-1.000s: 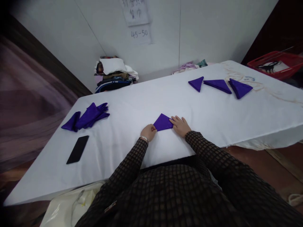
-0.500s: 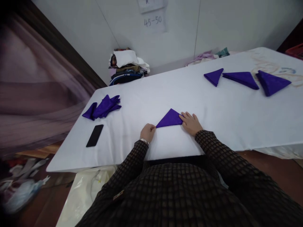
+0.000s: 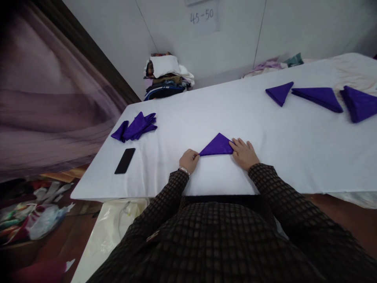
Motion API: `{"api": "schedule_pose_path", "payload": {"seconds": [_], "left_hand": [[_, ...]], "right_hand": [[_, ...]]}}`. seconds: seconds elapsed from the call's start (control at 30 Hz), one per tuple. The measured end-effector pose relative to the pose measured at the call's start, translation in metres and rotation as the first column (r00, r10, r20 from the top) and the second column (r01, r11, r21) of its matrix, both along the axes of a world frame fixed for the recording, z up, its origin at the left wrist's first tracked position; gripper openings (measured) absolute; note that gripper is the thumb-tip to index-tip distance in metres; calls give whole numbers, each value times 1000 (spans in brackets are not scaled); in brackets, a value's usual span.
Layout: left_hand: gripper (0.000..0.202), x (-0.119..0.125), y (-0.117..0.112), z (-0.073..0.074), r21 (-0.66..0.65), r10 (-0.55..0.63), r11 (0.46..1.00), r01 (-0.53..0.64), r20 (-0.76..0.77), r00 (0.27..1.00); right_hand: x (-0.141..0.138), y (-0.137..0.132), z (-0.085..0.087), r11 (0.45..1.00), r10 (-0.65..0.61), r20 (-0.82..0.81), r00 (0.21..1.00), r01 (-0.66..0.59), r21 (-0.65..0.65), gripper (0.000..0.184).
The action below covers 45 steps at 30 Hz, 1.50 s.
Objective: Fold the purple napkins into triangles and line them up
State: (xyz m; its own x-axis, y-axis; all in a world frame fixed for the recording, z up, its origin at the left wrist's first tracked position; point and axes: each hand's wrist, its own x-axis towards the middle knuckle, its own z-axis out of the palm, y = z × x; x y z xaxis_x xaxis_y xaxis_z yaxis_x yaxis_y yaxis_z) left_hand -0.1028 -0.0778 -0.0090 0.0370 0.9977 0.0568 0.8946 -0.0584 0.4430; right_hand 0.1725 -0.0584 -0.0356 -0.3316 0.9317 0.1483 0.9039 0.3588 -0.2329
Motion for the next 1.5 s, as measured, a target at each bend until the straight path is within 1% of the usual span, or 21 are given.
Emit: {"api": "schedule_pose_path", "payload": {"seconds": [0.13,0.23,0.33,0.43,0.5,0.57,0.63,0.7,0.73,0.8,0.87,0.93,1.1,1.23,1.4,1.5], "left_hand": [[11,4,0,0,20,-31,999,34,-135,990],[13,0,-1,-2,29,-67,997,74,-192,979],[15,-10,-1,-3,50,-116,991,126,-167,979],[25,-14,1,1,134,-173,973,185,-100,980],[32,-3,6,7,188,-223,954,234,-80,972],[35,19,14,13,206,-306,926,318,-86,948],[39,48,24,15,195,-421,878,438,-123,899],[47,74,33,12,133,-480,852,507,-192,856],[52,84,37,9,90,-489,852,517,-219,844],[61,96,41,2,15,-494,857,515,-259,830],[66,99,43,-4,-21,-494,861,509,-279,824],[67,97,43,-7,-27,-491,863,505,-288,822],[67,95,42,-5,-35,-492,863,504,-290,821],[68,96,43,-3,-53,-499,860,507,-290,817],[68,96,45,-3,-65,-504,858,509,-297,811],[67,96,45,-4,-59,-508,855,515,-294,810]], "right_hand": [[-2,0,0,1000,-12,15,1000,12,-7,51],[-4,0,1,1000,-17,27,999,17,-10,52],[-5,0,4,1000,-18,32,999,18,-14,53],[-6,-1,5,1000,-19,38,999,20,-13,53],[-6,-1,6,1000,-21,33,999,22,-11,54],[-7,-1,7,1000,-20,25,1000,20,-16,54],[-7,-1,8,1000,-14,23,1000,14,-27,54],[-7,0,8,1000,-8,23,1000,9,-30,56],[-7,0,8,1000,-7,23,1000,7,-28,57],[-6,1,7,1000,2,23,1000,-1,-18,58],[-2,-1,6,1000,17,32,999,-16,-4,56],[3,-4,5,1000,23,47,999,-24,8,53],[22,-20,6,1000,-13,81,997,14,-19,53],[43,-35,8,997,-61,83,995,65,-49,54],[70,-55,10,977,-191,-1,982,190,-96,56],[69,-60,15,966,-239,-48,970,232,-110,56]]}}
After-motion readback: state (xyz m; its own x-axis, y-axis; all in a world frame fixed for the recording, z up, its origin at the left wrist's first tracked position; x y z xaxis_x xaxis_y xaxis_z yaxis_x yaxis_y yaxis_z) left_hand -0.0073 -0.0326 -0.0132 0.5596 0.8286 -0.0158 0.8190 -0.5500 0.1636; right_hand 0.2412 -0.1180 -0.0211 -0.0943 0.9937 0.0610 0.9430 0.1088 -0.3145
